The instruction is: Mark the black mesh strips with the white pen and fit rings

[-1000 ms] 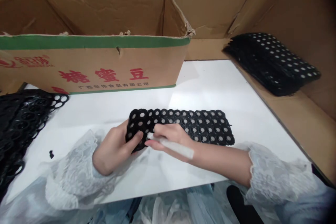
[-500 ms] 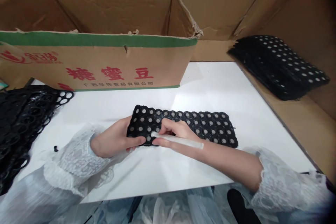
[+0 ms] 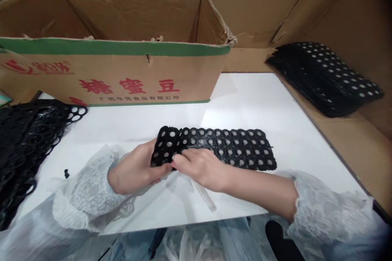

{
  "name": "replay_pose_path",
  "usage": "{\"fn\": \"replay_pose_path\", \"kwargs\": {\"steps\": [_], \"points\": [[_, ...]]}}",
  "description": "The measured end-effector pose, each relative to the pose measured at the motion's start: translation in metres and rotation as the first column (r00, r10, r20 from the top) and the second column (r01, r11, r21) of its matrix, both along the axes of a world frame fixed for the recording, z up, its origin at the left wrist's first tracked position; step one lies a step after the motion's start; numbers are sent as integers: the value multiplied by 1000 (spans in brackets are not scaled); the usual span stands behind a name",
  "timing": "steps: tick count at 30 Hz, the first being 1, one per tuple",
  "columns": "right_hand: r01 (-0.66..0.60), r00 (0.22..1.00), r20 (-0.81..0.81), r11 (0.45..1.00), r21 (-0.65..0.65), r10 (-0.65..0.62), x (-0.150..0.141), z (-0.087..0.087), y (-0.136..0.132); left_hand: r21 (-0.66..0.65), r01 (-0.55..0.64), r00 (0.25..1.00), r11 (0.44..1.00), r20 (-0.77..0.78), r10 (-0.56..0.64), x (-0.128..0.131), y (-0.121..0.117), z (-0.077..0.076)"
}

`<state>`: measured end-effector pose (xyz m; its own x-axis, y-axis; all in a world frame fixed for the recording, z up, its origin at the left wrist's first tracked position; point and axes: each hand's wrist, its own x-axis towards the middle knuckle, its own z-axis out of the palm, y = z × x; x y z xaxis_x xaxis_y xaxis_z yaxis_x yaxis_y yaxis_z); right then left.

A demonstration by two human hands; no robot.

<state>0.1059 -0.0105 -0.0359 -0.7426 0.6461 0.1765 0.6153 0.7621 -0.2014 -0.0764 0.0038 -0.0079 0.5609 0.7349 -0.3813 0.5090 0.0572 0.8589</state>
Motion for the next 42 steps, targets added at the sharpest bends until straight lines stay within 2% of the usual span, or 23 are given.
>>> {"fn": "replay_pose_path", "kwargs": {"steps": [3,6,8,10,12,14,18,24,30,34,38,42], "points": [[42,998,36,999,19,-43,-4,0,1,-67,3,1000,998,-2,-3,-1,-2,4],[50,986,-144,979,-197,-79,1,2,5,-27,-42,999,999,0,42,-2,1,4],[61,919,-335,915,-399,-208,6,5,8,21,-75,997,997,-27,75,-4,6,2],[52,801,-462,813,-580,-381,11,8,11,13,-90,994,996,-55,90,-5,10,0],[9,711,-497,713,-702,-498,14,11,13,-42,-89,994,995,-68,86,-6,13,-1],[-28,692,-492,661,-750,-528,15,12,15,-102,-87,994,991,-68,80,-6,15,-2],[-74,737,-475,642,-763,-480,16,10,15,-208,-93,996,974,-27,90,-6,17,-1],[-106,745,-479,626,-772,-464,16,8,15,-372,-41,995,927,65,70,-7,18,-3],[-102,787,-426,586,-804,-446,17,14,18,-345,-15,998,939,48,34,-9,19,-3],[-90,801,-415,599,-796,-431,19,14,19,-368,20,999,930,30,-10,-12,22,-2],[-123,793,-444,604,-787,-417,20,11,19,-372,9,999,928,44,8,-13,22,-4],[-84,810,-432,651,-755,-396,20,8,18,-360,-22,997,933,58,46,-13,21,-4]]}}
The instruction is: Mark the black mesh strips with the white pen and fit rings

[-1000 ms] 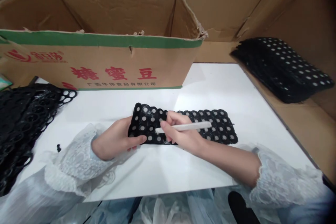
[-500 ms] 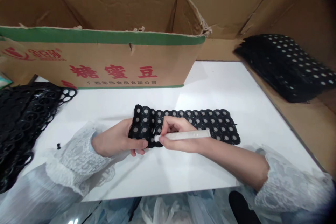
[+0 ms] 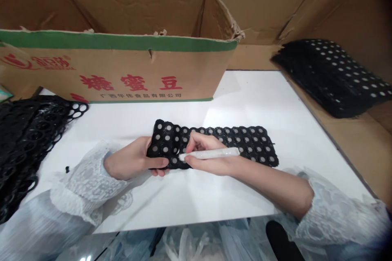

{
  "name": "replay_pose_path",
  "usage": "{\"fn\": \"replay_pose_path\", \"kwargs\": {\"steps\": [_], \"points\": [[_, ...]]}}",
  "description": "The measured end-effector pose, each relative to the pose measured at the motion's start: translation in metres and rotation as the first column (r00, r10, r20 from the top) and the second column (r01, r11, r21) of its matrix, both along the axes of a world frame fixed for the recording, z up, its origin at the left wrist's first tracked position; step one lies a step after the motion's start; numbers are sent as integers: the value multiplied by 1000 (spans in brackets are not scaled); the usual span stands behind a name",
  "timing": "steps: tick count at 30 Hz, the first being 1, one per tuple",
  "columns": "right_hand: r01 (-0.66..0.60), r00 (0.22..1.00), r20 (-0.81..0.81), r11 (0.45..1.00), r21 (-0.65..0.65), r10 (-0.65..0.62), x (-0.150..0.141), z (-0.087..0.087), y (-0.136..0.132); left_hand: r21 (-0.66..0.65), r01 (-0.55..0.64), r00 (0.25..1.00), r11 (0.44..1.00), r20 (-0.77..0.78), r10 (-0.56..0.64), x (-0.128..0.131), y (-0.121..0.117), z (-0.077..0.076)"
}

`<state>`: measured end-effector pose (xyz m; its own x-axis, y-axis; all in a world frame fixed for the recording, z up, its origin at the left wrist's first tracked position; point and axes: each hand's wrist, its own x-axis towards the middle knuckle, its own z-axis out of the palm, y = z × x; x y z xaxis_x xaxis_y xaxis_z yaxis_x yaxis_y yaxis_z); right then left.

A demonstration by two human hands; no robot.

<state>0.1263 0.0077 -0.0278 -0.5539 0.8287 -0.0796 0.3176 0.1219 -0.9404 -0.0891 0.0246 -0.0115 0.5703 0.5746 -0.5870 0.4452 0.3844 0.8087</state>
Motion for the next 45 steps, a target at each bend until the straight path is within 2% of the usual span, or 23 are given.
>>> {"fn": "replay_pose_path", "kwargs": {"steps": [5,9,11,13,15,17,20,27,35,39,45], "points": [[14,997,80,998,55,-18,-4,-1,-6,55,-10,1000,998,-9,10,6,-8,11],[46,983,163,974,223,-84,-12,1,-15,138,-33,996,990,-80,44,11,-17,19],[96,977,161,964,250,-139,-15,1,-16,194,-54,992,980,-99,74,10,-18,19],[158,977,117,971,181,-180,-17,-1,-15,277,-63,982,959,-153,109,8,-15,17],[199,978,53,978,58,-202,-16,-3,-13,327,-40,971,944,-211,114,5,-9,14],[213,977,-9,976,-44,-214,-15,-5,-10,304,-1,973,953,-218,71,3,-3,11],[220,970,-76,969,-108,-229,-14,-5,-9,234,1,985,972,-168,40,2,2,8],[228,971,-64,972,-55,-232,-14,-4,-12,173,-48,990,984,-122,70,0,3,1],[189,980,-55,982,-2,-189,-13,-3,-11,217,-52,992,975,-105,76,5,-3,11],[207,976,-59,978,-24,-208,-12,-2,-11,231,-48,990,972,-116,76,3,-3,12],[218,967,-112,971,-95,-228,-12,-4,-11,163,-68,993,984,-85,82,0,3,8]]}}
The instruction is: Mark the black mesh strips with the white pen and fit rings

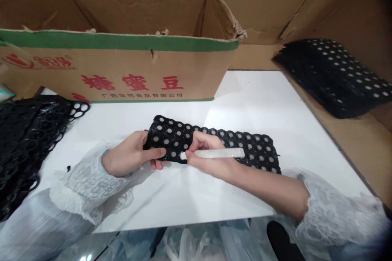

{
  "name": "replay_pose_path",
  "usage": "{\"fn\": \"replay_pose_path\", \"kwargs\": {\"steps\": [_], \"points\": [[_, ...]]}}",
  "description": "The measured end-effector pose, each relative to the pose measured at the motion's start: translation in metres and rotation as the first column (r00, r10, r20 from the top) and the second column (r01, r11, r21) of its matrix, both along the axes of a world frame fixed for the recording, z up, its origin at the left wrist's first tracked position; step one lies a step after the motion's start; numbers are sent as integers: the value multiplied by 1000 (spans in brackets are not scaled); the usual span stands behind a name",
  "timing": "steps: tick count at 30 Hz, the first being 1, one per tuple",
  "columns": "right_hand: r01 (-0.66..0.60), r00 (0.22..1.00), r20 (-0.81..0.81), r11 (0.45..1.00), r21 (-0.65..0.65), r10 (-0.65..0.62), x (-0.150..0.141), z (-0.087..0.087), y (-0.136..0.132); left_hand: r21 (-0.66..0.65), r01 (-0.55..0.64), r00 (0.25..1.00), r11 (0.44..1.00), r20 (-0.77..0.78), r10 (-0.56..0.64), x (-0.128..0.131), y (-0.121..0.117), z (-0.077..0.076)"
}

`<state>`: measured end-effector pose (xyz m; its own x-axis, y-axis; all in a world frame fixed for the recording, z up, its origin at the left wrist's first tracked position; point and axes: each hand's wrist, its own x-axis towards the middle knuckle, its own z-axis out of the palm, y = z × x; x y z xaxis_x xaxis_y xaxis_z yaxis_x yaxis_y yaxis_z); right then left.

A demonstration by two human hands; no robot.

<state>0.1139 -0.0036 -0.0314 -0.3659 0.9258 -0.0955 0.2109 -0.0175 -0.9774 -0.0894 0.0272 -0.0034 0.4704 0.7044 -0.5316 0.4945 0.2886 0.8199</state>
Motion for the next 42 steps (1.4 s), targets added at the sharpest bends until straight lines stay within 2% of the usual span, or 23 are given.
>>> {"fn": "replay_pose_path", "kwargs": {"steps": [7,10,13,15,18,21,24,37,40,42], "points": [[-36,996,84,998,61,31,1,-2,-1,3,-9,1000,1000,21,8,2,-2,3],[-93,982,177,978,189,59,1,-2,-2,-22,5,999,1000,42,-4,6,-13,7],[-199,955,278,917,347,102,-1,-2,-3,-56,0,997,998,71,4,9,-24,11],[-216,947,307,896,387,95,-3,-1,-4,-31,-6,998,1000,55,8,8,-24,11],[-108,972,231,945,309,35,-4,-2,-3,39,-11,1000,999,-9,11,4,-13,8],[18,995,99,990,142,-33,-3,-2,-2,14,1,1000,1000,-28,-1,-1,0,1],[20,999,32,997,71,-22,-1,-1,-1,-16,22,1000,1000,-12,-22,-4,5,-5],[-45,992,121,997,58,37,-2,-1,-2,7,51,999,999,16,-51,-3,2,-8],[-78,986,153,992,101,62,-2,-3,-2,11,59,998,998,21,-59,-3,2,-9],[-128,974,207,976,177,90,-2,-3,-2,5,55,997,998,48,-55,-1,1,-7]]}}
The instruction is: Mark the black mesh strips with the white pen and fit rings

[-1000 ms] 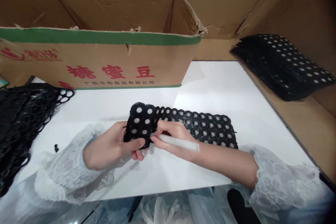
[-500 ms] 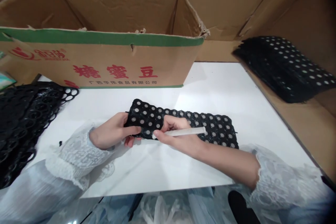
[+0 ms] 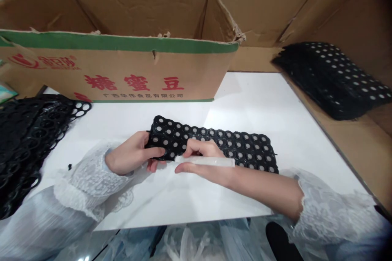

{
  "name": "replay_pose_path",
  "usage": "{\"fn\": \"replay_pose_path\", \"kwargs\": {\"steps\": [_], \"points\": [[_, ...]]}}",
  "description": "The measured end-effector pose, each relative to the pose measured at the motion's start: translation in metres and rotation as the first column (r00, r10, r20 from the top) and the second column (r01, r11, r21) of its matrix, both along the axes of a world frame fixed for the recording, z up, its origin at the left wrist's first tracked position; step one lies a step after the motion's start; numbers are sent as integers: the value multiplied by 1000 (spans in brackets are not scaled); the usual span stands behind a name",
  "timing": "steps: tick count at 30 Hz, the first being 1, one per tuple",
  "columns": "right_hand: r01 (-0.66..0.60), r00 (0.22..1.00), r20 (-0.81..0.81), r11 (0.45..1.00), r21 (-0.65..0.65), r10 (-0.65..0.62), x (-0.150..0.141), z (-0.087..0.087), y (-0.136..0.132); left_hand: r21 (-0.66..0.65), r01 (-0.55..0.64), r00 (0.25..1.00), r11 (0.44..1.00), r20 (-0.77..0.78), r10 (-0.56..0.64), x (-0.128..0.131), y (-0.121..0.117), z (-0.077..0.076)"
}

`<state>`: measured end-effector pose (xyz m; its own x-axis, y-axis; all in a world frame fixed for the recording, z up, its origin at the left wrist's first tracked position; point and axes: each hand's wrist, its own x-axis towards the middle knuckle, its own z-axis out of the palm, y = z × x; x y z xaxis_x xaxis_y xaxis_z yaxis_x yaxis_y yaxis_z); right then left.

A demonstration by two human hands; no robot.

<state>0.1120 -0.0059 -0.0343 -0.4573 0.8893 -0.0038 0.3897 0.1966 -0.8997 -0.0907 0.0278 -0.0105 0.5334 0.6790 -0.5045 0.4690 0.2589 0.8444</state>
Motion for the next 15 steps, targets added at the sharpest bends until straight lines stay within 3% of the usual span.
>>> {"fn": "replay_pose_path", "kwargs": {"steps": [4,8,12,15], "points": [[-115,985,151,972,204,85,-3,3,-1,-65,21,998,998,53,-18,6,-10,8],[-181,957,273,937,299,98,-5,6,0,-59,19,1000,998,13,-18,7,-17,17],[-213,956,254,940,265,145,-1,5,2,25,-6,998,1000,-55,7,1,-8,14],[-199,968,193,961,193,162,5,3,4,-6,9,998,1000,-67,-10,-2,0,9]]}}
